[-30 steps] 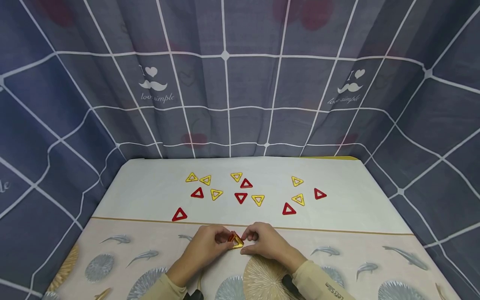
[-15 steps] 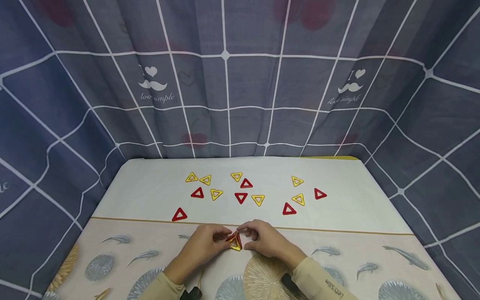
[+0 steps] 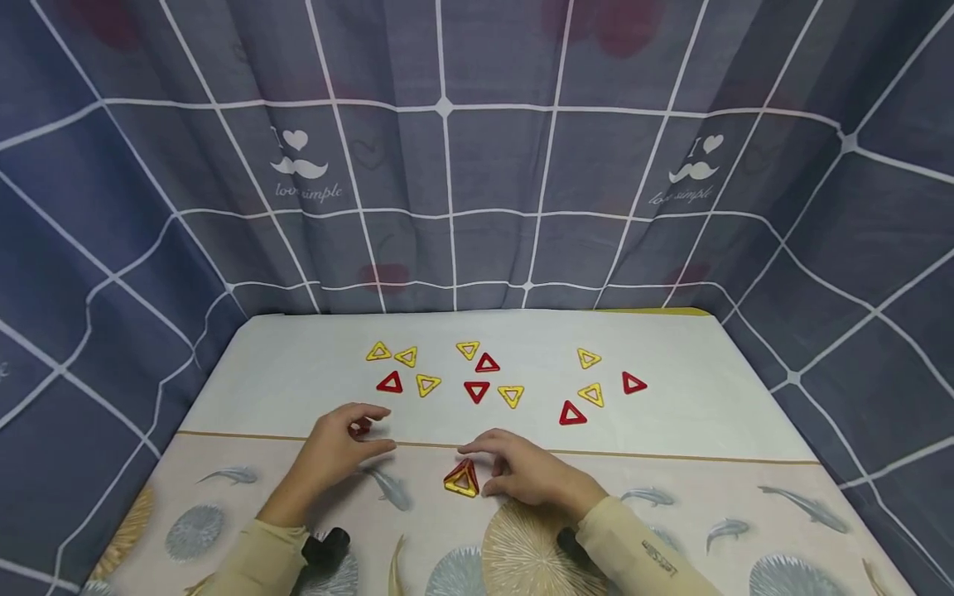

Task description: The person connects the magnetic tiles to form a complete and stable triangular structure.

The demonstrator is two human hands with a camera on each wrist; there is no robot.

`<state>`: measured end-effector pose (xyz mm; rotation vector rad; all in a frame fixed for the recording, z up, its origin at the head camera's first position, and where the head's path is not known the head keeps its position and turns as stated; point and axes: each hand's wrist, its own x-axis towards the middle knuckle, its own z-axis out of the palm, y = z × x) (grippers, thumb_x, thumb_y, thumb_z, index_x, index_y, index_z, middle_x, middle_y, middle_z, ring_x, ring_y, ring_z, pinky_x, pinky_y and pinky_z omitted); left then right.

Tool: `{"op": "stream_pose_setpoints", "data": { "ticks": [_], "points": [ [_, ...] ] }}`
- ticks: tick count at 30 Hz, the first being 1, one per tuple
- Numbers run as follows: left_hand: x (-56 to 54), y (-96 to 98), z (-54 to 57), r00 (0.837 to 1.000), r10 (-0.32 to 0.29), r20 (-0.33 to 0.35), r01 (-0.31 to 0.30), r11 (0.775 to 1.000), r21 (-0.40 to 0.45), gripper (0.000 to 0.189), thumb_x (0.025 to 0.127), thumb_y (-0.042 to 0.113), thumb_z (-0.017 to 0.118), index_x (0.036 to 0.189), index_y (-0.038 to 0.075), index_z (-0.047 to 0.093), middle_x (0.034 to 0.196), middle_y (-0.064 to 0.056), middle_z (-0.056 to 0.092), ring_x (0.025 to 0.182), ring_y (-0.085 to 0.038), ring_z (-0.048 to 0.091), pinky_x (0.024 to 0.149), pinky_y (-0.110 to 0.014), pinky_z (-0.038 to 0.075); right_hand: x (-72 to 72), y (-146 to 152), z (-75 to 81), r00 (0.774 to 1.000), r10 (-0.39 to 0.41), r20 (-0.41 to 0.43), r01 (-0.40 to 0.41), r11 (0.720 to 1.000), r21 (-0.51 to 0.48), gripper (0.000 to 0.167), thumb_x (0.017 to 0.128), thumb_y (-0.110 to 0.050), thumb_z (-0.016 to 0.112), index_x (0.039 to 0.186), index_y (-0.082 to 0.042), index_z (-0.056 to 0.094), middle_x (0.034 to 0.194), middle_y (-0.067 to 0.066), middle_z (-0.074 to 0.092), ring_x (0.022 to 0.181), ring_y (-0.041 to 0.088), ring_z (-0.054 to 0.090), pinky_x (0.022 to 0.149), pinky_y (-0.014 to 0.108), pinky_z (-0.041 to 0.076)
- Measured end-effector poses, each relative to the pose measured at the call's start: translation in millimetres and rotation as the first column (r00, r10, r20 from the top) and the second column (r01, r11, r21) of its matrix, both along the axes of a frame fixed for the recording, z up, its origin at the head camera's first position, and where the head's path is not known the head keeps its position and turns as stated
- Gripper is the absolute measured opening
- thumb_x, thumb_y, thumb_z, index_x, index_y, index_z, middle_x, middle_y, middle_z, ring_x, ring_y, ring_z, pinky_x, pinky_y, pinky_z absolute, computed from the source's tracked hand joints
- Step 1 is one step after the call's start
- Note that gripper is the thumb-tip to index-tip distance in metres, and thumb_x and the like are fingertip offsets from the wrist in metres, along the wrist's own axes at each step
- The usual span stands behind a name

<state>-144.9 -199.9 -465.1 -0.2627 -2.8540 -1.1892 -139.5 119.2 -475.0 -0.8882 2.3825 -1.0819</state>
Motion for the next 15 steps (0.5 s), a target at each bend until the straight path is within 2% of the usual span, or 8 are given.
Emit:
{"op": "stream_pose_setpoints", "data": {
  "ticks": [3, 8, 15],
  "points": [
    [-6.7, -22.0, -2.0, 1.000, 0.027, 0.015, -0.027, 0.999, -0.018, 0.056, 0.072, 0.024, 0.093, 0.123, 0.011, 0.072, 0.114, -0.010, 0.066, 0.098, -0.028, 0.061, 0.081, -0.045, 0.051, -2.3, -1, 1.2, 1.000, 0.030, 0.006, -0.030, 0.999, 0.013, 0.057, 0.086, -0.007, 0.080, 0.139, -0.020, 0.062, 0.130, -0.008, 0.056, 0.087, 0.008, 0.057, 0.081, 0.024, 0.049],
    [-14.7, -47.9, -13.0, 0.998, 0.044, 0.048, -0.041, 0.997, -0.058, 0.064, 0.071, 0.021, 0.094, 0.128, 0.006, 0.068, 0.124, -0.018, 0.061, 0.112, -0.038, 0.059, 0.093, -0.054, 0.048, -4.8, -3, 1.6, 0.999, 0.047, 0.021, -0.047, 0.999, 0.026, 0.058, 0.084, -0.007, 0.082, 0.138, -0.021, 0.063, 0.130, -0.010, 0.055, 0.088, 0.012, 0.059, 0.081, 0.024, 0.049],
    [-18.1, -58.3, -21.3, 0.995, 0.053, 0.080, -0.047, 0.996, -0.070, 0.065, 0.072, 0.023, 0.092, 0.129, 0.004, 0.067, 0.125, -0.020, 0.060, 0.116, -0.041, 0.058, 0.097, -0.055, 0.046, -4.9, -5, 0.1, 1.000, 0.020, 0.022, -0.021, 0.999, 0.043, 0.053, 0.080, -0.010, 0.086, 0.129, -0.023, 0.070, 0.116, -0.007, 0.055, 0.086, 0.011, 0.057, 0.078, 0.023, 0.048]
  ]
}}
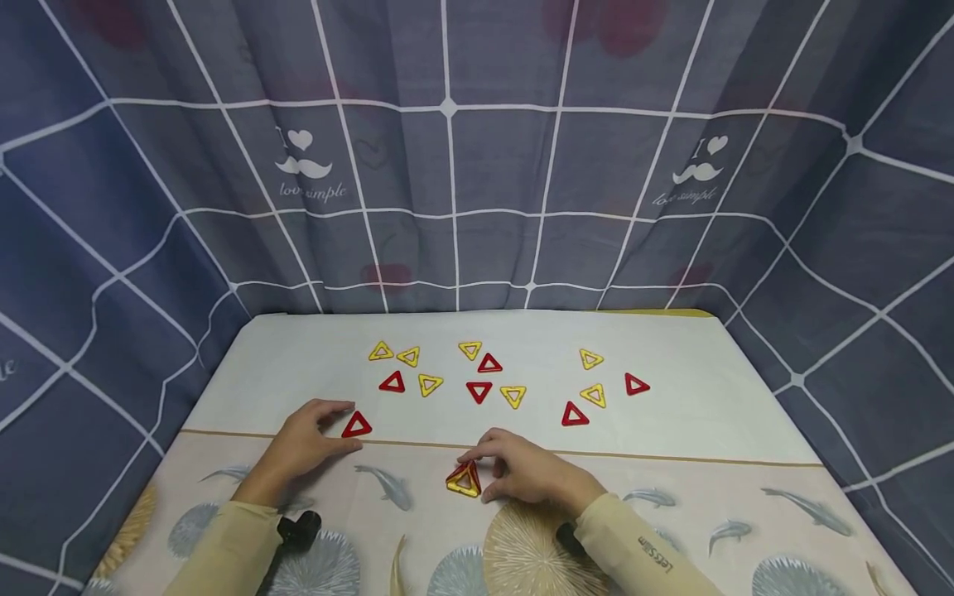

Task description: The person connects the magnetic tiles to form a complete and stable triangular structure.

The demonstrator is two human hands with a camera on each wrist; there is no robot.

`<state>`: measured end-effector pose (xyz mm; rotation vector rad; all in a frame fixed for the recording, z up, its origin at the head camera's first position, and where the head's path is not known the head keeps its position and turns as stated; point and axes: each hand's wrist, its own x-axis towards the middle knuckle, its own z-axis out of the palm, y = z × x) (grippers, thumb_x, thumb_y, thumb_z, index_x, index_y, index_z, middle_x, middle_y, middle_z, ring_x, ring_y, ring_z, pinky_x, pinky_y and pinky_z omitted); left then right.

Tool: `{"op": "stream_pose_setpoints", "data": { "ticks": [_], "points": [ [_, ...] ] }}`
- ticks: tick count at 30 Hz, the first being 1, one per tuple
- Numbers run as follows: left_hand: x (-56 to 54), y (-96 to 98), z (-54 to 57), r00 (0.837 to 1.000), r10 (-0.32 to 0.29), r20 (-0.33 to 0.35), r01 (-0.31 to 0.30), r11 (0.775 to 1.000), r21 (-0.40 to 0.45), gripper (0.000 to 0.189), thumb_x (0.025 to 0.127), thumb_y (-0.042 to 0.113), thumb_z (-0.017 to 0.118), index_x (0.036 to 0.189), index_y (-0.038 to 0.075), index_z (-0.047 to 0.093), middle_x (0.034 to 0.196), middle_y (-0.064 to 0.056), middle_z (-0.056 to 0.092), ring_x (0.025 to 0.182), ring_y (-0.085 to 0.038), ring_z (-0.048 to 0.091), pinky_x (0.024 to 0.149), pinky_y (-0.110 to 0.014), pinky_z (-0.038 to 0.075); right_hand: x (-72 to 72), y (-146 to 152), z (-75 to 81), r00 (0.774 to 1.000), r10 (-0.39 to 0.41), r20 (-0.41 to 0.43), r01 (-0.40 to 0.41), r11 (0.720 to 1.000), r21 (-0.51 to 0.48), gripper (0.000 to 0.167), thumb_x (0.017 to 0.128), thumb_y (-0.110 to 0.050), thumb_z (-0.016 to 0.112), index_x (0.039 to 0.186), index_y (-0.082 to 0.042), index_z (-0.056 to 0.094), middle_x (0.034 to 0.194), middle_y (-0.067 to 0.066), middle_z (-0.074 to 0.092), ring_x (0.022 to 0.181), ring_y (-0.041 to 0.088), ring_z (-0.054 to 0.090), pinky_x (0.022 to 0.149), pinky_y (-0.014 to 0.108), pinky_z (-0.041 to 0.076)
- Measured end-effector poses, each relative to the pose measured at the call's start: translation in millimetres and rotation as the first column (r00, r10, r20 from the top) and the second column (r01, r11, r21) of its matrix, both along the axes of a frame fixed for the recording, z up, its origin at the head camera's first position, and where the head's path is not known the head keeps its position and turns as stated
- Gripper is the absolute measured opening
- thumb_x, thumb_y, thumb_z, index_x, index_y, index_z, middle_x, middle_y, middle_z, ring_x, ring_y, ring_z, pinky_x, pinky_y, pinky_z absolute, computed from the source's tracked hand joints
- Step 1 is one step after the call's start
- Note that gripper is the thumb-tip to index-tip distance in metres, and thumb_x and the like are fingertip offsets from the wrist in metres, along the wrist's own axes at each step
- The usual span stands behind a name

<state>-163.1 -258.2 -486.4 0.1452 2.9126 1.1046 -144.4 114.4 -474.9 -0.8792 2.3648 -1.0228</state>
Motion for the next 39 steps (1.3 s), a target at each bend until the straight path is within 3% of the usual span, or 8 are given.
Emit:
{"op": "stream_pose_setpoints", "data": {
  "ticks": [5, 15, 25, 33, 39],
  "points": [
    [-3.2, -0.7, 1.0, 1.000, -0.022, 0.018, 0.023, 0.999, -0.027, 0.058, 0.075, 0.020, 0.090, 0.128, 0.006, 0.069, 0.122, -0.017, 0.061, 0.111, -0.037, 0.058, 0.095, -0.054, 0.046, 0.5, -0.4, -1.6, 1.000, -0.002, -0.009, 0.002, 1.000, -0.005, 0.053, 0.079, -0.011, 0.087, 0.128, -0.022, 0.070, 0.109, -0.005, 0.056, 0.086, 0.012, 0.056, 0.078, 0.023, 0.047],
    [-9.3, 0.9, 3.3, 0.990, -0.045, 0.130, 0.053, 0.997, -0.060, 0.054, 0.076, 0.023, 0.090, 0.127, 0.014, 0.072, 0.120, -0.013, 0.055, 0.107, -0.032, 0.053, 0.092, -0.054, 0.046, 1.8, -0.8, -3.8, 0.998, -0.011, -0.067, 0.009, 0.999, -0.035, 0.045, 0.080, -0.016, 0.087, 0.122, -0.019, 0.073, 0.103, -0.006, 0.060, 0.082, 0.011, 0.057, 0.074, 0.022, 0.048],
    [-8.5, 0.5, 3.1, 0.996, -0.046, 0.070, 0.051, 0.996, -0.067, 0.042, 0.075, 0.021, 0.090, 0.112, 0.009, 0.075, 0.118, -0.013, 0.059, 0.108, -0.034, 0.057, 0.095, -0.054, 0.046, 1.5, -1.2, -8.3, 0.993, -0.035, -0.112, 0.029, 0.998, -0.060, 0.030, 0.082, -0.019, 0.086, 0.109, -0.017, 0.074, 0.097, -0.014, 0.060, 0.080, 0.007, 0.056, 0.072, 0.022, 0.048],
    [-5.7, 0.5, 3.1, 0.998, -0.014, 0.065, 0.019, 0.997, -0.073, 0.044, 0.075, 0.022, 0.091, 0.108, 0.004, 0.069, 0.115, -0.013, 0.061, 0.111, -0.037, 0.059, 0.097, -0.054, 0.046, 1.6, -1.2, -9.7, 0.996, -0.062, -0.071, 0.055, 0.993, -0.102, 0.020, 0.082, -0.020, 0.086, 0.098, -0.018, 0.074, 0.084, -0.012, 0.061, 0.074, 0.007, 0.054, 0.064, 0.023, 0.046],
    [-3.2, 1.4, 5.2, 0.998, -0.017, 0.060, 0.022, 0.996, -0.085, 0.046, 0.078, 0.025, 0.088, 0.112, 0.002, 0.066, 0.108, -0.011, 0.062, 0.100, -0.030, 0.058, 0.088, -0.050, 0.049, 1.0, -2.3, -9.7, 0.995, -0.083, -0.062, 0.077, 0.993, -0.094, 0.019, 0.081, -0.022, 0.087, 0.096, -0.018, 0.076, 0.082, -0.013, 0.062, 0.073, 0.006, 0.053, 0.064, 0.023, 0.046]
  ]
}}
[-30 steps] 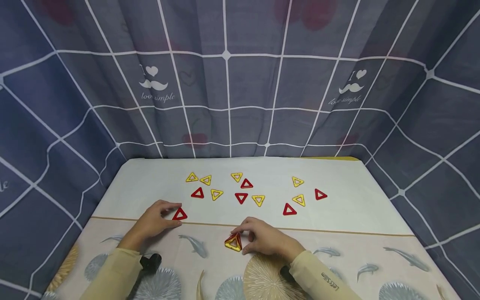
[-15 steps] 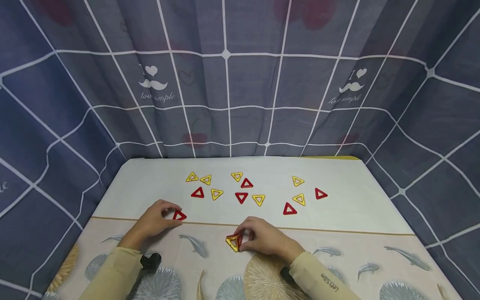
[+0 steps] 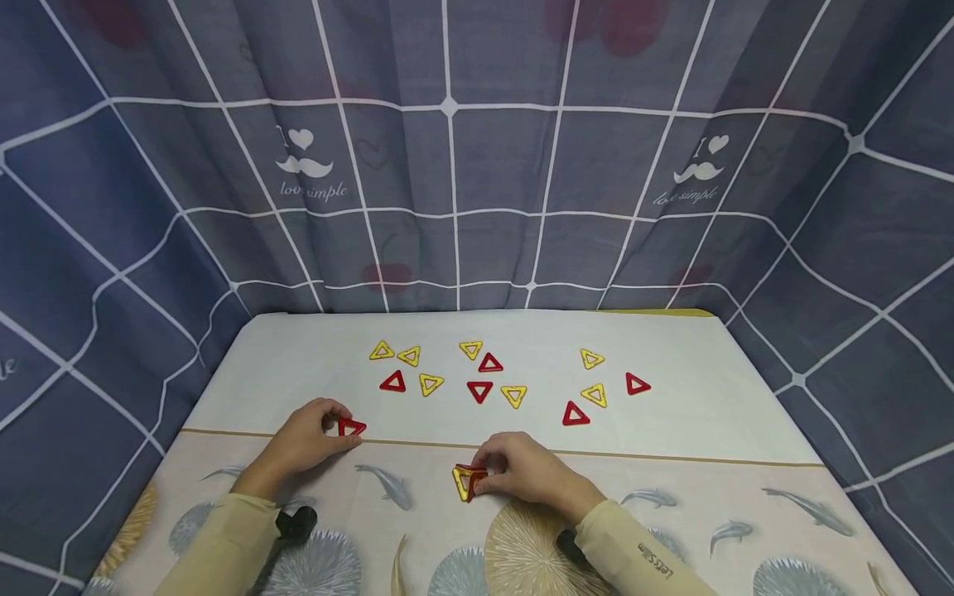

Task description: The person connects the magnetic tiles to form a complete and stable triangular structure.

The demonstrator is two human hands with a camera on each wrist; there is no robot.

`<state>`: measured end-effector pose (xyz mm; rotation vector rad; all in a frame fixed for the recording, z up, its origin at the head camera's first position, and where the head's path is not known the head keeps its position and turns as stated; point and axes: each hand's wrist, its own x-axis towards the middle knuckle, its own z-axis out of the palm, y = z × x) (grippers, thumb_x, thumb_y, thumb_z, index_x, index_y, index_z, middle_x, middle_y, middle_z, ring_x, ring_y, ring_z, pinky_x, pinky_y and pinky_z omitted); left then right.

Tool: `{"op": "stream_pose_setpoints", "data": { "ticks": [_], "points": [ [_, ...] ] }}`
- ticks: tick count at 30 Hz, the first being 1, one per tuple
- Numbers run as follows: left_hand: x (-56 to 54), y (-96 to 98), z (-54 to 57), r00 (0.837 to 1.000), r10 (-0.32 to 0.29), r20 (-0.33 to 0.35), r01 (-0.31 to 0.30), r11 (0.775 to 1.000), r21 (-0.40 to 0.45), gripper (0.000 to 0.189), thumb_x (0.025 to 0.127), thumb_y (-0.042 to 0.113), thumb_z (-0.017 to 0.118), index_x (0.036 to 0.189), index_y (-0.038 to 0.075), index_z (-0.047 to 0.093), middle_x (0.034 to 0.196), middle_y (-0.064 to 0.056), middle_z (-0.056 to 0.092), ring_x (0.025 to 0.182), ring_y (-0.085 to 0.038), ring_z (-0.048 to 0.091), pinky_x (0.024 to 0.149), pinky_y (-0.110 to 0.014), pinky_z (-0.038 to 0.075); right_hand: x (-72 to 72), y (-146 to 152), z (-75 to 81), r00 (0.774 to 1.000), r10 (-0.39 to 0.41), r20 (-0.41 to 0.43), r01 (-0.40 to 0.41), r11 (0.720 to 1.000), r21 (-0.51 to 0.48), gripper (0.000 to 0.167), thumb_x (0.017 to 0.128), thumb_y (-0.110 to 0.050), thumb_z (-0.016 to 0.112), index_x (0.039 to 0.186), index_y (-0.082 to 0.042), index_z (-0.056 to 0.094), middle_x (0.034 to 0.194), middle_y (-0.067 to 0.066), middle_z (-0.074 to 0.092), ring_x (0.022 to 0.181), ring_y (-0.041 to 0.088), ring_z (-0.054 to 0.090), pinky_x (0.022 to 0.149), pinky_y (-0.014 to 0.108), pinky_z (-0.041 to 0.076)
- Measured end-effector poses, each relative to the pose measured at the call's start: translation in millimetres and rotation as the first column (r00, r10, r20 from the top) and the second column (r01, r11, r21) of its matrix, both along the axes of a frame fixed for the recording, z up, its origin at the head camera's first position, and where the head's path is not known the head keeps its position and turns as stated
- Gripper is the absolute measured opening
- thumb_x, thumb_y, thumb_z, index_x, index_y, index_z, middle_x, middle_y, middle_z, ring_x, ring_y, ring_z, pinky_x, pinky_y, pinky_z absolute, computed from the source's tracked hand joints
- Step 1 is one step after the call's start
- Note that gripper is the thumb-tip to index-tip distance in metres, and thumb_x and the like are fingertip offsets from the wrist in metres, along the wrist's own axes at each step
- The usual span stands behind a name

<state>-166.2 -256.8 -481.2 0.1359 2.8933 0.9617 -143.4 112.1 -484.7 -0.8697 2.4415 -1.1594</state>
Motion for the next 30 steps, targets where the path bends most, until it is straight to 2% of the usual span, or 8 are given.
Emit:
{"op": "stream_pose_setpoints", "data": {
  "ticks": [6, 8, 15, 21, 25, 30],
  "points": [
    [3.0, 7.1, 3.4, 0.990, -0.087, -0.112, 0.086, 0.996, -0.012, 0.037, 0.086, 0.028, 0.082, 0.113, 0.006, 0.073, 0.107, -0.007, 0.065, 0.094, -0.024, 0.059, 0.085, -0.046, 0.050, -0.5, 1, 0.8, 1.000, -0.016, -0.001, 0.016, 1.000, -0.005, 0.020, 0.079, -0.020, 0.088, 0.096, -0.016, 0.077, 0.081, -0.013, 0.062, 0.071, 0.006, 0.052, 0.063, 0.024, 0.045],
    [4.5, 11.8, 4.7, 0.985, -0.115, -0.127, 0.117, 0.993, 0.006, 0.033, 0.086, 0.027, 0.082, 0.112, 0.008, 0.074, 0.105, -0.005, 0.065, 0.093, -0.022, 0.059, 0.084, -0.045, 0.051, -0.1, 1, 1.1, 1.000, -0.019, -0.001, 0.019, 1.000, -0.002, 0.021, 0.079, -0.020, 0.088, 0.096, -0.016, 0.077, 0.081, -0.013, 0.062, 0.071, 0.006, 0.052, 0.063, 0.024, 0.045],
    [11.2, 36.2, 17.3, 0.978, -0.201, -0.051, 0.206, 0.972, 0.115, 0.038, 0.082, 0.027, 0.086, 0.115, 0.013, 0.074, 0.106, 0.003, 0.068, 0.102, -0.025, 0.063, 0.087, -0.048, 0.052, 0.6, 1, 0.8, 0.999, -0.041, 0.010, 0.040, 0.999, 0.006, 0.021, 0.079, -0.021, 0.088, 0.097, -0.015, 0.080, 0.083, -0.015, 0.065, 0.074, 0.007, 0.055, 0.065, 0.023, 0.047],
    [15.9, 59.0, 23.0, 0.962, -0.271, -0.044, 0.274, 0.947, 0.169, 0.037, 0.080, 0.025, 0.087, 0.113, 0.012, 0.076, 0.106, 0.005, 0.070, 0.107, -0.028, 0.064, 0.091, -0.050, 0.051, 0.7, 1, 0.3, 0.999, -0.047, -0.011, 0.047, 0.999, -0.013, 0.019, 0.078, -0.023, 0.089, 0.092, -0.016, 0.079, 0.080, -0.013, 0.065, 0.072, 0.005, 0.055, 0.063, 0.024, 0.047],
    [18.0, 70.1, 22.5, 0.945, -0.323, -0.051, 0.326, 0.924, 0.200, 0.038, 0.080, 0.024, 0.087, 0.114, 0.009, 0.076, 0.108, 0.000, 0.072, 0.108, -0.027, 0.066, 0.092, -0.050, 0.051, 0.3, 1, -0.9, 0.999, -0.051, -0.016, 0.051, 0.999, -0.014, 0.018, 0.077, -0.024, 0.090, 0.090, -0.017, 0.079, 0.078, -0.015, 0.064, 0.070, 0.004, 0.054, 0.061, 0.023, 0.046],
    [18.8, 80.0, 19.1, 0.914, -0.393, -0.100, 0.405, 0.893, 0.197, 0.037, 0.078, 0.020, 0.089, 0.111, 0.007, 0.076, 0.105, 0.000, 0.073, 0.104, -0.021, 0.066, 0.091, -0.044, 0.052, -0.2, 1, -1.6, 0.998, -0.055, -0.019, 0.055, 0.998, -0.007, 0.017, 0.077, -0.025, 0.089, 0.090, -0.018, 0.080, 0.077, -0.016, 0.063, 0.069, 0.004, 0.054, 0.060, 0.023, 0.046]
  ]
}}
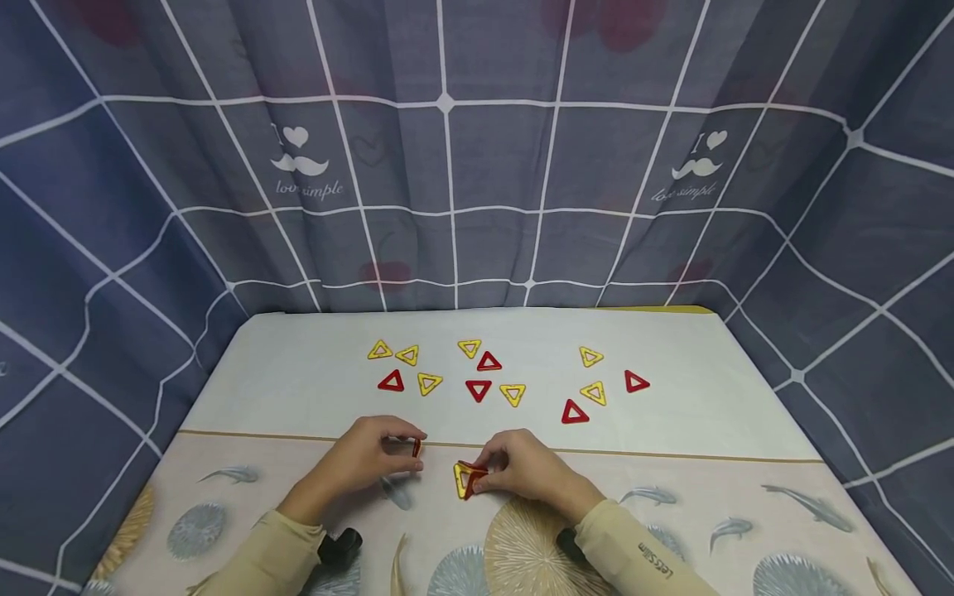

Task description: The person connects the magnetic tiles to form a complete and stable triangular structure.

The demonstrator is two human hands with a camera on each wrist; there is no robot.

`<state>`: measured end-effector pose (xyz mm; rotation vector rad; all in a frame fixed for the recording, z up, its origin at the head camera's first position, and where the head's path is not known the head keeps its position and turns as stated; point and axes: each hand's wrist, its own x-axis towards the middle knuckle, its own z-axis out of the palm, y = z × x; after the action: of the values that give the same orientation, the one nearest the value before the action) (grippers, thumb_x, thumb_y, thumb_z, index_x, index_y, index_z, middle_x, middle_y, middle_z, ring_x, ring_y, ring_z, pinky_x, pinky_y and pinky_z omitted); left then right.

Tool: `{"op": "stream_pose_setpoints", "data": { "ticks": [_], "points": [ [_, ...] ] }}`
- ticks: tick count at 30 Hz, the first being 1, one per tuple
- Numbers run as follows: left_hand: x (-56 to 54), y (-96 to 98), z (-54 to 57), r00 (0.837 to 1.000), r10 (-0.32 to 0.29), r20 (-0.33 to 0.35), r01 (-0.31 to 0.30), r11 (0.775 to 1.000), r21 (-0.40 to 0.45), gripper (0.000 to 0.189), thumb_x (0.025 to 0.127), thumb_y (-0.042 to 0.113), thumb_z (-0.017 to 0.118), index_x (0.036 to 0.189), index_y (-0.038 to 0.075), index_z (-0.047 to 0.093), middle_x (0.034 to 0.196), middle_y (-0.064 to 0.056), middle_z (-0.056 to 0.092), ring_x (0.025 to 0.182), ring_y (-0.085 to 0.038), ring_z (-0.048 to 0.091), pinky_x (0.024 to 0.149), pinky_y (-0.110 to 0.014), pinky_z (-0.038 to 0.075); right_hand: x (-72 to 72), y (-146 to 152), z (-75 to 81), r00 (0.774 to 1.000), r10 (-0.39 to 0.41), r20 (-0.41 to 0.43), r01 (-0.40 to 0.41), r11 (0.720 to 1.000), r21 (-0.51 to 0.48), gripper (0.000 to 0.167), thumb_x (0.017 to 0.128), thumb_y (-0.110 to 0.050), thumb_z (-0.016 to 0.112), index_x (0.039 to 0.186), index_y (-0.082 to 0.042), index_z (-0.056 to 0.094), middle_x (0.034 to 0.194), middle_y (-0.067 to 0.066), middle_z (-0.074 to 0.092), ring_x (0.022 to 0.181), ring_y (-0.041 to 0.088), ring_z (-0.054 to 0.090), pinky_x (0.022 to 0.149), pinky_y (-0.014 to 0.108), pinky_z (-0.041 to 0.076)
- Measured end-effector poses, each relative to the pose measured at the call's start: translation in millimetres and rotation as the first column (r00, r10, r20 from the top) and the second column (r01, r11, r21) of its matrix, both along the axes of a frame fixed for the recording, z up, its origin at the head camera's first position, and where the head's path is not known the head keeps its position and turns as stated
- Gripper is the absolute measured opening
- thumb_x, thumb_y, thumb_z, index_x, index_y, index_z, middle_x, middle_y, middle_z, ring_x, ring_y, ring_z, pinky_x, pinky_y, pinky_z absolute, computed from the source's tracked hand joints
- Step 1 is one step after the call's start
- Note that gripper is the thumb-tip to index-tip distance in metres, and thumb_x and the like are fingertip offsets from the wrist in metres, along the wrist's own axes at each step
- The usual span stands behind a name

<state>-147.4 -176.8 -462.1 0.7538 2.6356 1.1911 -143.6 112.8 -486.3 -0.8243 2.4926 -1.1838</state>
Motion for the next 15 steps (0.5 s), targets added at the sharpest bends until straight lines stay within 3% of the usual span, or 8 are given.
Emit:
{"op": "stream_pose_setpoints", "data": {
  "ticks": [3, 8, 15],
  "points": [
    [0.9, 6.6, -1.4, 1.000, -0.021, -0.017, 0.021, 1.000, -0.006, 0.036, 0.077, 0.019, 0.089, 0.110, 0.009, 0.076, 0.103, 0.004, 0.072, 0.099, -0.019, 0.064, 0.089, -0.043, 0.051, -0.2, 0, 0.5, 1.000, -0.008, 0.002, 0.008, 1.000, 0.013, 0.017, 0.077, -0.025, 0.089, 0.090, -0.019, 0.080, 0.077, -0.017, 0.063, 0.069, 0.004, 0.053, 0.060, 0.023, 0.045],
    [4.8, 19.7, -4.6, 1.000, -0.018, 0.021, 0.019, 0.999, -0.039, 0.036, 0.077, 0.023, 0.089, 0.110, 0.011, 0.077, 0.100, 0.012, 0.069, 0.092, -0.018, 0.061, 0.084, -0.041, 0.050, 0.7, -1, 1.1, 0.999, -0.030, 0.015, 0.029, 0.999, 0.021, 0.017, 0.077, -0.026, 0.090, 0.088, -0.019, 0.079, 0.077, -0.015, 0.063, 0.068, 0.003, 0.052, 0.059, 0.024, 0.045],
    [8.8, 37.1, -11.8, 0.999, -0.032, 0.016, 0.034, 0.996, -0.082, 0.036, 0.077, 0.027, 0.089, 0.108, 0.013, 0.078, 0.098, 0.012, 0.069, 0.087, -0.011, 0.060, 0.076, -0.032, 0.049, 0.4, -2, 0.0, 1.000, -0.024, 0.010, 0.024, 1.000, 0.014, 0.016, 0.076, -0.025, 0.090, 0.085, -0.019, 0.078, 0.074, -0.014, 0.061, 0.067, 0.004, 0.052, 0.058, 0.023, 0.044]
  ]
}}
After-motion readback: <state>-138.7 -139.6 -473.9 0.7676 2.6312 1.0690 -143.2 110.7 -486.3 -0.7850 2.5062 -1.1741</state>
